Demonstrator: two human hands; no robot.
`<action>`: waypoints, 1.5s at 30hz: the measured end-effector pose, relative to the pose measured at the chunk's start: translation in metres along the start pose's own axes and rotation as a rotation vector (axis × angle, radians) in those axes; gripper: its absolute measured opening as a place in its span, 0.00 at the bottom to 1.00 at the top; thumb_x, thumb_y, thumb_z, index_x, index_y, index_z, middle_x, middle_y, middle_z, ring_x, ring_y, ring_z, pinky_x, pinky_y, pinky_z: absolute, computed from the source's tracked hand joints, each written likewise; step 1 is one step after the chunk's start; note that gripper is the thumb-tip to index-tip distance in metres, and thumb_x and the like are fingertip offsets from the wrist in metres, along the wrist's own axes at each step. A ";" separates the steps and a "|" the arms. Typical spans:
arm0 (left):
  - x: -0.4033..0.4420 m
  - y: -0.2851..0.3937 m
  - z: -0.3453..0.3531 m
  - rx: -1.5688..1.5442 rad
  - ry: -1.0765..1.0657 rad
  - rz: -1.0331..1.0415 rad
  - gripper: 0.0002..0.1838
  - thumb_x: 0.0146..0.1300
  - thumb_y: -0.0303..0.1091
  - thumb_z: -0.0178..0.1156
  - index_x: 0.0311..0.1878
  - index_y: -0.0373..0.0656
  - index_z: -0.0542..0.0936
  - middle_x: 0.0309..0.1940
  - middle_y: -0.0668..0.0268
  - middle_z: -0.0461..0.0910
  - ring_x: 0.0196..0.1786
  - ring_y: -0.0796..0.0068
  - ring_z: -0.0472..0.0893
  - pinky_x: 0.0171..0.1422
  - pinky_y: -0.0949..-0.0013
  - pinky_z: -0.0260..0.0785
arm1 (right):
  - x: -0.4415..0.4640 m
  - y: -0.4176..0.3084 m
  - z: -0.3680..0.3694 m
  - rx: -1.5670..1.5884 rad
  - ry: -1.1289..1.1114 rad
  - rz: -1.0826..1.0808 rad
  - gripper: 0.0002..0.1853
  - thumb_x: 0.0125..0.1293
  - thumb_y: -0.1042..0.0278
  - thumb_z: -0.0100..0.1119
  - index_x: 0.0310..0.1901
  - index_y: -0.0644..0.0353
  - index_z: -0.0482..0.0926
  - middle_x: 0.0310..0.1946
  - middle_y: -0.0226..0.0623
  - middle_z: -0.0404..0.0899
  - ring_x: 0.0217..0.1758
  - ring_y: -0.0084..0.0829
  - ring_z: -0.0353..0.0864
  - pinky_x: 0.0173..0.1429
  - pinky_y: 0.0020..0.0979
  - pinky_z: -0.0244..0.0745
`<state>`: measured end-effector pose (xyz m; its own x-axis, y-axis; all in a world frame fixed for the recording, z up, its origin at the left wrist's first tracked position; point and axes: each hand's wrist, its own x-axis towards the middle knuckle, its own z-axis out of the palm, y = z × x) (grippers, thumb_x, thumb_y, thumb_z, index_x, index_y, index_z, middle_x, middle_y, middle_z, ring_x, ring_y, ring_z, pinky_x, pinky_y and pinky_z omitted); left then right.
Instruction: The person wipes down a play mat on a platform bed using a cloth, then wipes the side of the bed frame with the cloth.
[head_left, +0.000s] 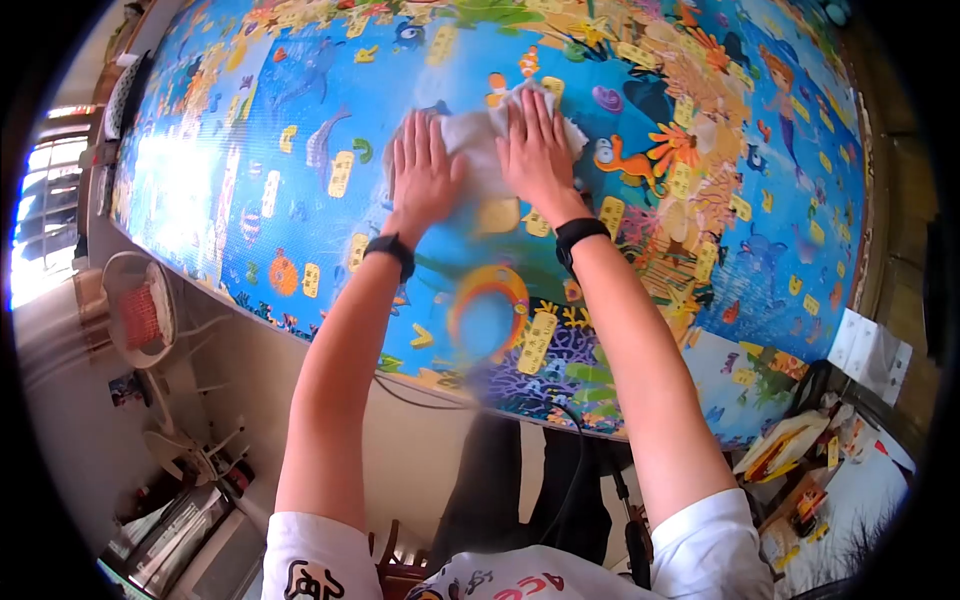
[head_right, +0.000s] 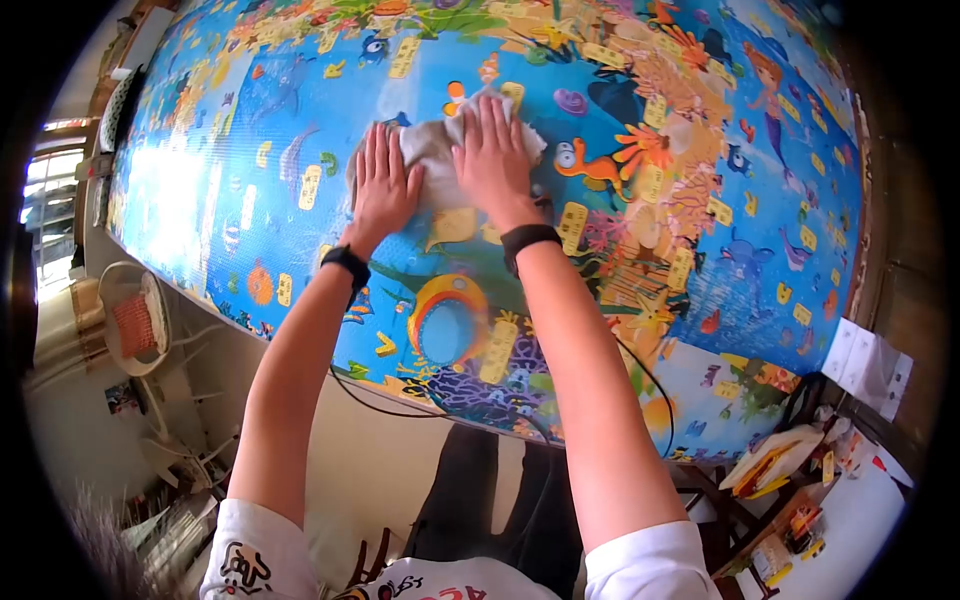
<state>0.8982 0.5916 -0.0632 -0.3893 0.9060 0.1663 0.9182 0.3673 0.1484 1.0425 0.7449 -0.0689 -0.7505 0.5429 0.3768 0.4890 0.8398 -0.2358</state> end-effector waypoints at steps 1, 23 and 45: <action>-0.012 0.013 0.000 0.005 -0.014 0.019 0.40 0.79 0.51 0.48 0.78 0.25 0.57 0.83 0.37 0.48 0.86 0.39 0.45 0.86 0.38 0.42 | -0.010 0.006 -0.008 -0.012 -0.013 -0.015 0.33 0.74 0.51 0.55 0.73 0.65 0.70 0.79 0.50 0.62 0.85 0.46 0.56 0.84 0.53 0.53; 0.163 0.264 0.069 -0.323 0.103 0.445 0.37 0.75 0.51 0.55 0.75 0.30 0.67 0.81 0.47 0.59 0.85 0.48 0.55 0.85 0.44 0.50 | -0.073 0.278 -0.089 -0.442 0.031 0.498 0.31 0.78 0.55 0.49 0.72 0.74 0.68 0.77 0.62 0.62 0.83 0.56 0.57 0.82 0.57 0.55; 0.390 0.312 0.140 -0.259 0.159 0.454 0.38 0.74 0.51 0.52 0.76 0.29 0.64 0.79 0.42 0.60 0.82 0.40 0.57 0.85 0.42 0.47 | 0.068 0.426 -0.038 -0.437 0.248 0.492 0.30 0.77 0.54 0.48 0.72 0.69 0.70 0.77 0.57 0.64 0.83 0.53 0.58 0.83 0.56 0.51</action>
<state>1.0433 1.0887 -0.0881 0.0176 0.9111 0.4117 0.9561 -0.1357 0.2596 1.2168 1.1395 -0.1101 -0.2981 0.7977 0.5243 0.9186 0.3889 -0.0694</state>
